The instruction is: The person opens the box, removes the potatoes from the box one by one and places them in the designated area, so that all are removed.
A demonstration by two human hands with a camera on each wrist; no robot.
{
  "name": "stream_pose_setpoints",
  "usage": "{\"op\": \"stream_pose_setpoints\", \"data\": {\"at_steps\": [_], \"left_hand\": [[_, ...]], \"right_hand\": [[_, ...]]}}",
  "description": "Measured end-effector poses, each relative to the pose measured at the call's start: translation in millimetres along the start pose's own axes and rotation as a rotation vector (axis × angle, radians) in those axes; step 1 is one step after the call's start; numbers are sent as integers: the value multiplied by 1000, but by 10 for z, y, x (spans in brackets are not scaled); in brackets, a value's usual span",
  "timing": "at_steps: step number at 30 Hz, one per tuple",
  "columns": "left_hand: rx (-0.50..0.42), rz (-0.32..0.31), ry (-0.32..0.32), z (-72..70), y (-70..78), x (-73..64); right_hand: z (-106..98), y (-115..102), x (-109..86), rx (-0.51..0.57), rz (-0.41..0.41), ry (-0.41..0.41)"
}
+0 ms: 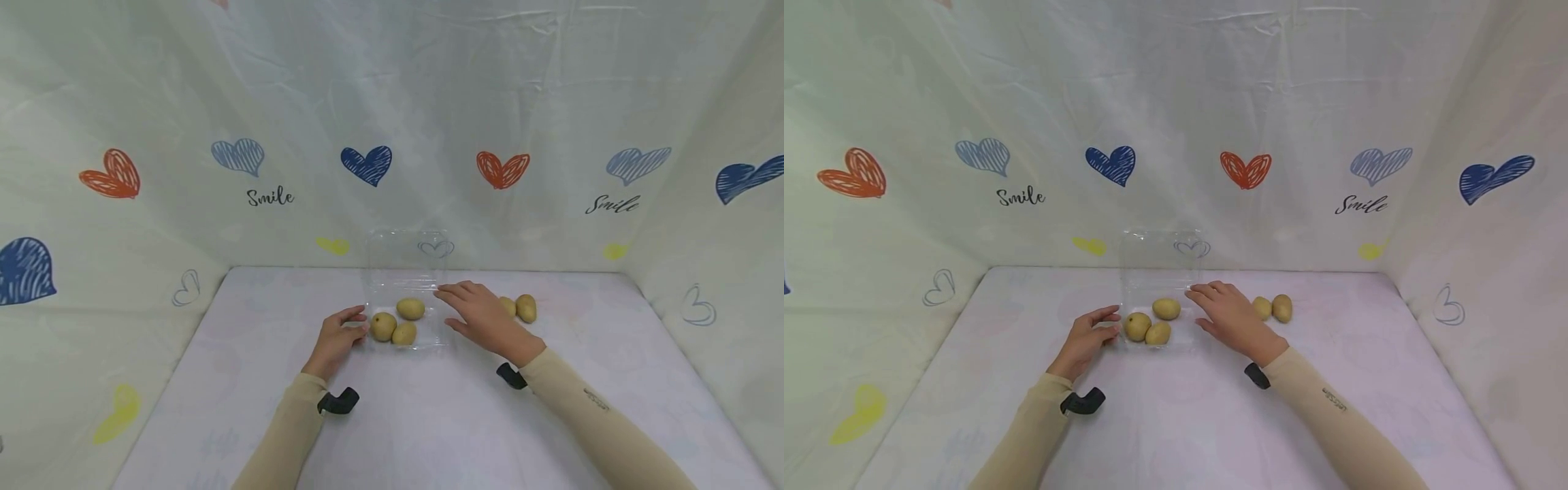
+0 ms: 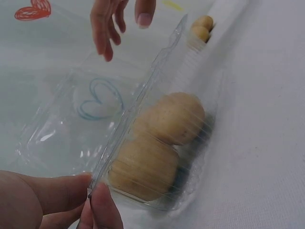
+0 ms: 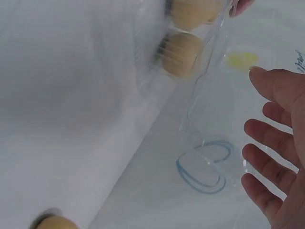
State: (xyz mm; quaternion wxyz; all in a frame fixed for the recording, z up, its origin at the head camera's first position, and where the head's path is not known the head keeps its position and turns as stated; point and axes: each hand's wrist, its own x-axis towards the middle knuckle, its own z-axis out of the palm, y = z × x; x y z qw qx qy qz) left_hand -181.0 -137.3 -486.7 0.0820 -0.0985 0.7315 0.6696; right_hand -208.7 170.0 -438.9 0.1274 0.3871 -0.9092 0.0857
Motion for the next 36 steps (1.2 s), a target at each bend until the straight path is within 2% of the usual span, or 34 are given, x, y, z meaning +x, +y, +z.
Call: {"op": "stream_pose_setpoints", "data": {"at_steps": [14,23,28,36], "left_hand": [[-13,-4,7,-5,-5,8],[-27,3,-3,-10,7,-5],[-26,9,-6,-17,7,-13],[-32,12,-1,-6,-9,-10]], "right_hand": [[86,-138,344,-63,-139,-27],[132,-174,484,-74,-149,-98],[219,-166,540,-119,-166,-152],[288,-184,561,-169,-211,-133]]}}
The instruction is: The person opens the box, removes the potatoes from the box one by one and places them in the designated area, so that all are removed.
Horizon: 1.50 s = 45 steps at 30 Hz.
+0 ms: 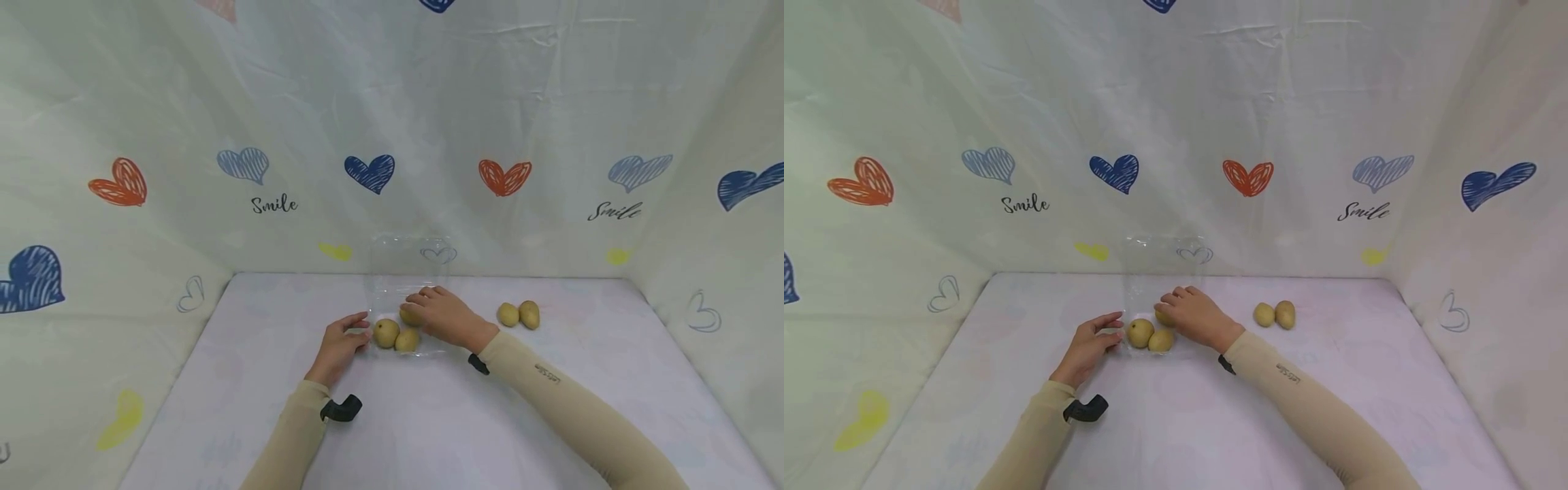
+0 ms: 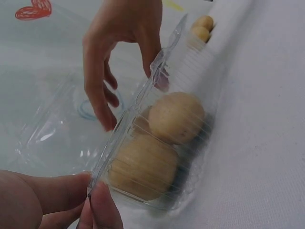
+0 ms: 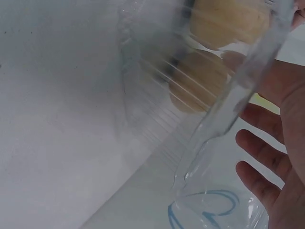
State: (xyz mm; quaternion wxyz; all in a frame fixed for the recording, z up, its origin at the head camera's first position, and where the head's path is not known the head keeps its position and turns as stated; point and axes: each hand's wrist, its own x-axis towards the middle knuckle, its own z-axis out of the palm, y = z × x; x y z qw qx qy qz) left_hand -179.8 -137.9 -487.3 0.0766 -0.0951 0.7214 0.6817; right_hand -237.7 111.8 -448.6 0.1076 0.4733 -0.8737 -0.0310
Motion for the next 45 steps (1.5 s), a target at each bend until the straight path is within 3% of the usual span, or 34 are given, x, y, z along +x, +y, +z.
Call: {"op": "stream_pose_setpoints", "data": {"at_steps": [13,26,33,45], "left_hand": [[20,1,8,15,-3,-31],[6,19,4,13,-32,-24],[9,30,3,15,-33,-29],[6,28,6,9,-27,-35]], "right_hand": [[31,-24,42,-12,22,-47],[80,-50,24,-13,23,-31],[103,-48,47,-68,61,-56],[105,-58,5,-98,57,-20]]}}
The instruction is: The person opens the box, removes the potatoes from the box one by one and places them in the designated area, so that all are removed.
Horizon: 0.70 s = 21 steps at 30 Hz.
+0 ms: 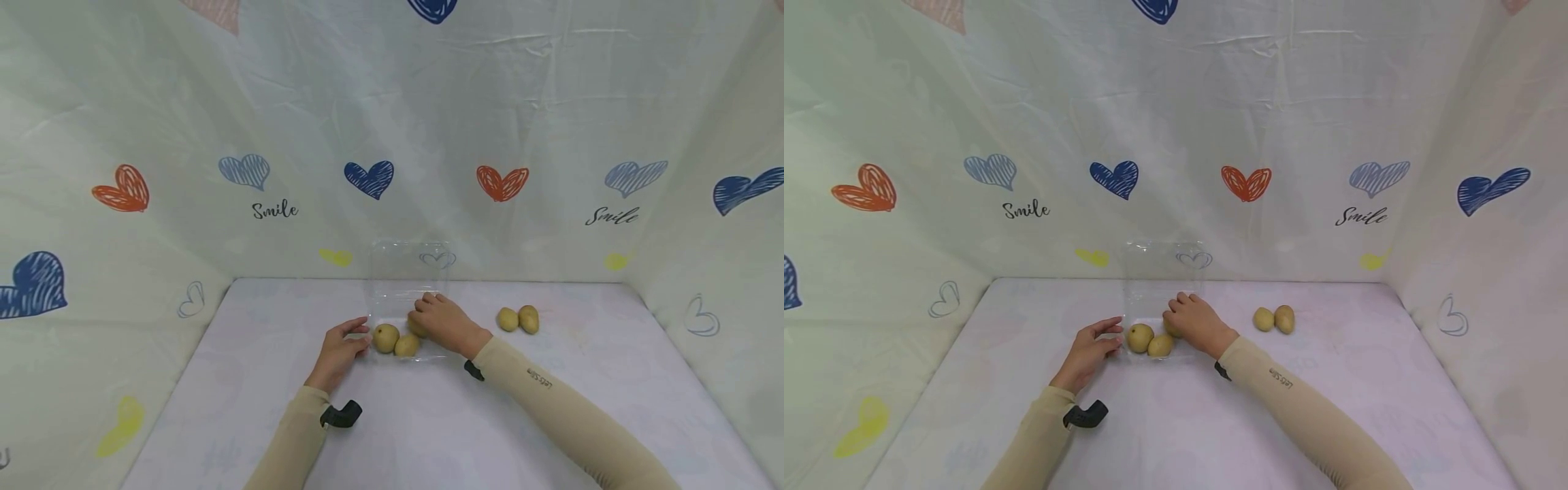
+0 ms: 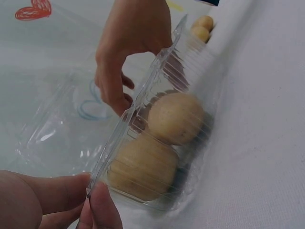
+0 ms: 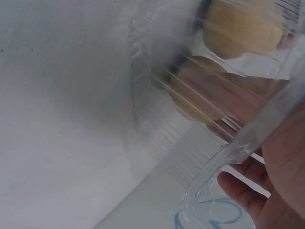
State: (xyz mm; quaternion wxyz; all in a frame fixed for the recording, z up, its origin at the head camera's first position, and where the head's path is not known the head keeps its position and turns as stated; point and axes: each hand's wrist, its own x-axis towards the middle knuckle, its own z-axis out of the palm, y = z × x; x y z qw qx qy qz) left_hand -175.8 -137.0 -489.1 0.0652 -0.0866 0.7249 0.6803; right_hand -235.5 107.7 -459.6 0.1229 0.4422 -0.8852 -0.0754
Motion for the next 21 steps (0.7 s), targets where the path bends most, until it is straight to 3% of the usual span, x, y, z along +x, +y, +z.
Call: {"op": "stream_pose_setpoints", "data": {"at_steps": [6,21], "left_hand": [[1,0,1,1,0,3],[-11,-10,-4,8,-1,-2]], "right_hand": [[30,15,-8,-48,-2,13],[61,-2,-27,-8,-6,-3]]}}
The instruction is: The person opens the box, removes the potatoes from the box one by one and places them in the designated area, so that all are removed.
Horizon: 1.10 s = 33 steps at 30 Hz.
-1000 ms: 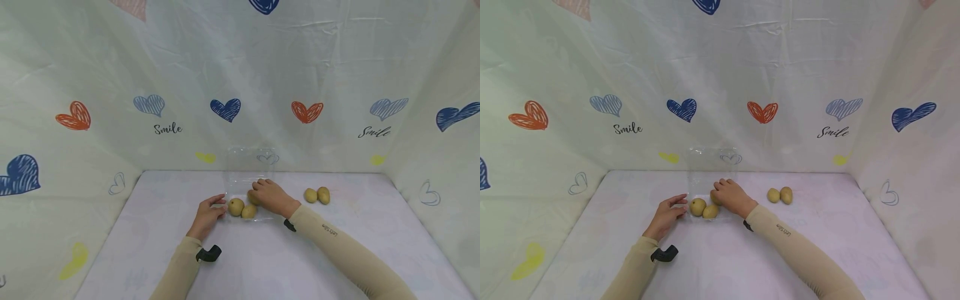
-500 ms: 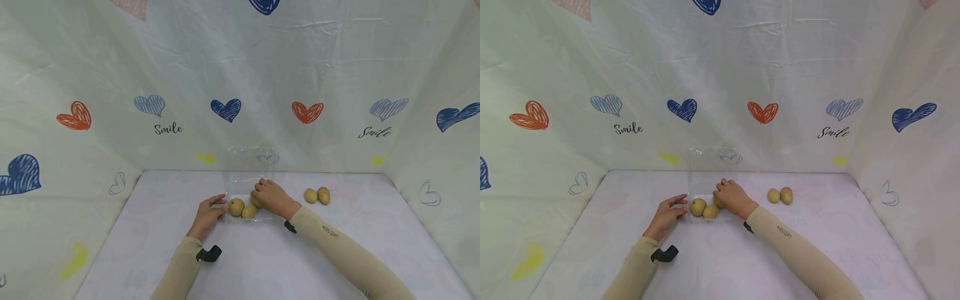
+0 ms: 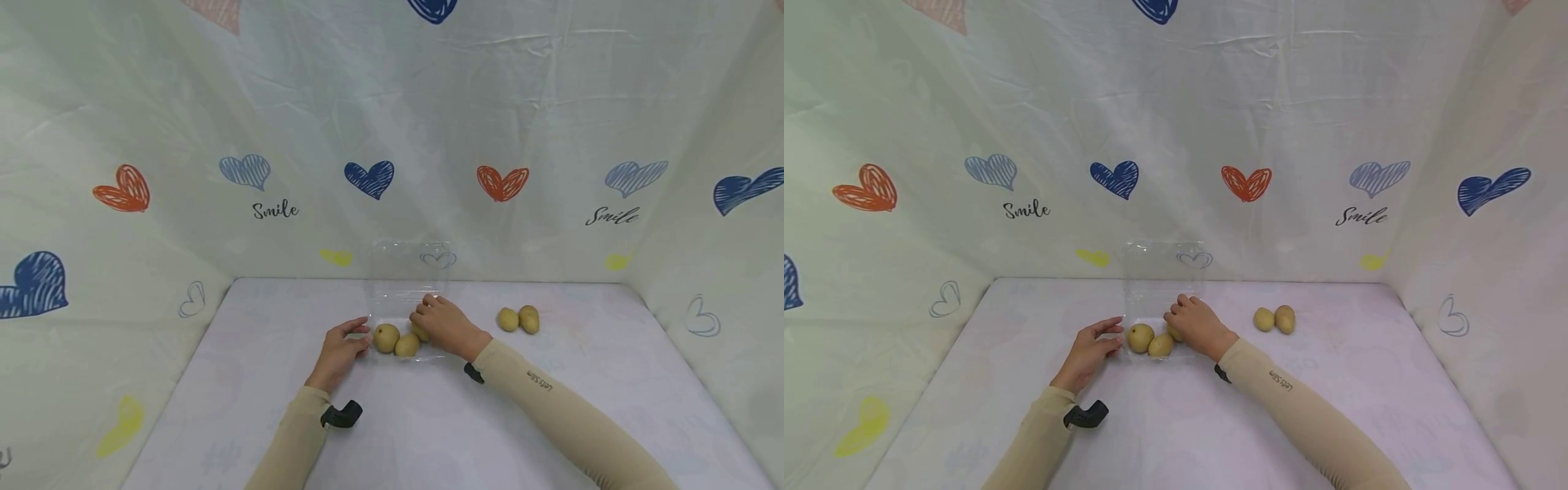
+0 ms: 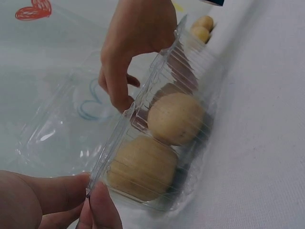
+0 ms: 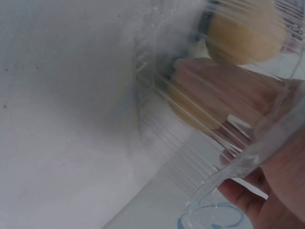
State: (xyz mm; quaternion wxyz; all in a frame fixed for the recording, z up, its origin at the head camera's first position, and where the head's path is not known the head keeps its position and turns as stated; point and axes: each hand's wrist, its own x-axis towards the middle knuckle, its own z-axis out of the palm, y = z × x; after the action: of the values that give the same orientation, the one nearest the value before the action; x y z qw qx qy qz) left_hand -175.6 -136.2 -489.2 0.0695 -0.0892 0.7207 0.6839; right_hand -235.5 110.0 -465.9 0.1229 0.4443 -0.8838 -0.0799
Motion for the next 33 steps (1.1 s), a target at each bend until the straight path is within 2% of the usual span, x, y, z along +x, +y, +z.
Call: {"op": "stream_pose_setpoints", "data": {"at_steps": [12,19,24,33], "left_hand": [[19,0,10,-1,5,6],[1,13,2,-8,-17,22],[-3,9,-1,-7,-25,15],[0,23,-2,-1,-9,17]], "right_hand": [[-34,16,-9,-25,8,-59],[-127,42,-54,-65,-18,45],[-192,70,-132,-44,-29,97],[-293,153,-316,4,6,170]]}}
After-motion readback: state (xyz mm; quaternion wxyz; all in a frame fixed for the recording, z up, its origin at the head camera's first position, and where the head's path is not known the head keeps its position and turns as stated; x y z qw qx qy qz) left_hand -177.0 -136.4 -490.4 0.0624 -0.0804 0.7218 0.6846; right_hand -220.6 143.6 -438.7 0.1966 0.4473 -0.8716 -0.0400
